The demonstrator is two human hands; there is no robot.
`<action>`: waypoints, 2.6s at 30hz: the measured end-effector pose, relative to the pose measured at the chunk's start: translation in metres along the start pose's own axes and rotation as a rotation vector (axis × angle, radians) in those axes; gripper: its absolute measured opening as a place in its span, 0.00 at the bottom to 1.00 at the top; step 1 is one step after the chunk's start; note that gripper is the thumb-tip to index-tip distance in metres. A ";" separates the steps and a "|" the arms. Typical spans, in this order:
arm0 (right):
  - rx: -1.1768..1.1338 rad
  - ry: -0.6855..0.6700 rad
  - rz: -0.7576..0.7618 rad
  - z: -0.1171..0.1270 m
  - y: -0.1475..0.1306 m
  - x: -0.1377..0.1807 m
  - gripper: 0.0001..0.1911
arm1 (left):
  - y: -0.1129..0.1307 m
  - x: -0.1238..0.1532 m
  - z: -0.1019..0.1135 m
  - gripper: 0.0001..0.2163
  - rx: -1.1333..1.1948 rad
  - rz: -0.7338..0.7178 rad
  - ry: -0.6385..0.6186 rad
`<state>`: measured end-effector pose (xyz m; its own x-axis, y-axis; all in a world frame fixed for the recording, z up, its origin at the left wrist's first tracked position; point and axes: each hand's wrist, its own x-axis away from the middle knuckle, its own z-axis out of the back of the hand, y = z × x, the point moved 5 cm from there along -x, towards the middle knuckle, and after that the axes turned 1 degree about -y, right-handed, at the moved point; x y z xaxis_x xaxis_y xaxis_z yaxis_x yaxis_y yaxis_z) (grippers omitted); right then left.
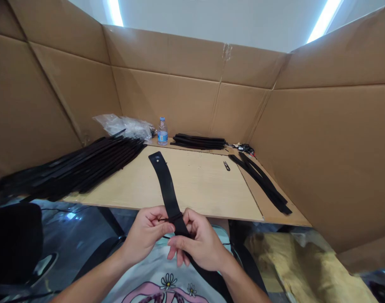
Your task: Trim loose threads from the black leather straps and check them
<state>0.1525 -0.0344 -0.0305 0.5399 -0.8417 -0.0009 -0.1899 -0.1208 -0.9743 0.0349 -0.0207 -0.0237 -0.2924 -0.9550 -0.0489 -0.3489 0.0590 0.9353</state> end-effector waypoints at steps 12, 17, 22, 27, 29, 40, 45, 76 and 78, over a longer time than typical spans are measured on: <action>0.005 0.060 0.097 0.003 -0.005 -0.002 0.19 | 0.006 -0.003 -0.004 0.19 0.074 -0.061 -0.005; 0.027 0.110 0.089 0.006 -0.002 -0.003 0.20 | -0.002 -0.003 0.002 0.19 0.015 -0.039 0.067; -0.002 0.149 0.062 0.006 0.000 -0.003 0.21 | 0.001 -0.001 -0.001 0.20 0.036 -0.027 0.057; -0.040 0.139 0.057 0.004 0.000 -0.003 0.21 | 0.000 0.000 -0.003 0.20 0.078 0.007 0.033; -0.049 0.126 0.060 0.003 -0.001 -0.003 0.20 | -0.002 0.000 -0.001 0.20 0.075 0.002 0.032; -0.051 0.184 0.033 0.006 0.001 -0.003 0.20 | -0.005 0.000 0.000 0.17 0.077 0.000 -0.003; -0.039 0.146 0.095 0.007 -0.007 -0.002 0.19 | -0.004 -0.002 0.007 0.17 0.033 -0.009 0.067; -0.053 0.125 0.085 0.004 -0.016 -0.002 0.18 | -0.002 -0.001 0.004 0.18 -0.006 -0.078 0.125; -0.040 0.126 0.087 0.004 -0.017 -0.001 0.18 | -0.002 -0.001 0.005 0.17 -0.007 -0.079 0.140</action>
<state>0.1586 -0.0291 -0.0149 0.4135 -0.9089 -0.0544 -0.2659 -0.0634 -0.9619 0.0316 -0.0186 -0.0273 -0.1367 -0.9879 -0.0736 -0.3592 -0.0198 0.9330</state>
